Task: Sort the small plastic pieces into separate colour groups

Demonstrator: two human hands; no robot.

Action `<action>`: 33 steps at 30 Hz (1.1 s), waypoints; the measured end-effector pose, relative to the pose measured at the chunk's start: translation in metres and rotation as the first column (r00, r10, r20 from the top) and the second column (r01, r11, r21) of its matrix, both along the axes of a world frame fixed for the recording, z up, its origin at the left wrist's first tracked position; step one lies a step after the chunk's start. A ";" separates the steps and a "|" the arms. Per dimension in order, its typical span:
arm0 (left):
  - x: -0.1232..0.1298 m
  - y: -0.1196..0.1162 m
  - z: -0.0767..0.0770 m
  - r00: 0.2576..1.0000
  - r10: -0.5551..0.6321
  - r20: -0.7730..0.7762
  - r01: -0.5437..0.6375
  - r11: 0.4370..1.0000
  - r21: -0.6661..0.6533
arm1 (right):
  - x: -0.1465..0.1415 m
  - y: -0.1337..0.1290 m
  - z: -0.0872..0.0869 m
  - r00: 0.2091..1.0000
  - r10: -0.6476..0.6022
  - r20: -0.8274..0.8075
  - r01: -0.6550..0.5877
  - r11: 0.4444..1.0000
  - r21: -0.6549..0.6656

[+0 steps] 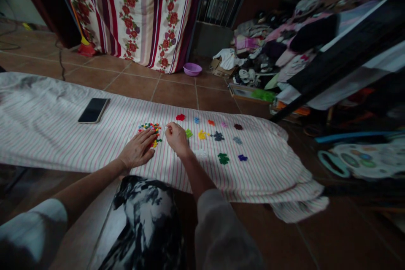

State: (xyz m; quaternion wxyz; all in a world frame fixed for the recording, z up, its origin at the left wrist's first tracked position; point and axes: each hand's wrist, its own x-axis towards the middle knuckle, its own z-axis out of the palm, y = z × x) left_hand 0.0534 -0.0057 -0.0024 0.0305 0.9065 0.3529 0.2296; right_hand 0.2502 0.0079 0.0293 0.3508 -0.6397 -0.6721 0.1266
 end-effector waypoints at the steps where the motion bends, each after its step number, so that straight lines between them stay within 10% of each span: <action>1: 0.000 0.000 0.000 1.000 0.000 -0.005 0.000 1.000 -0.005 | 0.007 -0.004 0.003 0.999 -0.012 -0.031 0.012 1.000 0.002; 15: -0.001 0.000 -0.001 0.999 0.031 0.043 -0.032 0.999 0.041 | 0.123 -0.090 -0.010 0.933 -0.360 0.028 0.358 0.931 0.068; 33: -0.003 0.003 -0.006 0.992 0.053 0.113 -0.061 0.996 0.070 | 0.128 -0.094 -0.038 0.937 -0.312 0.156 0.304 0.950 0.071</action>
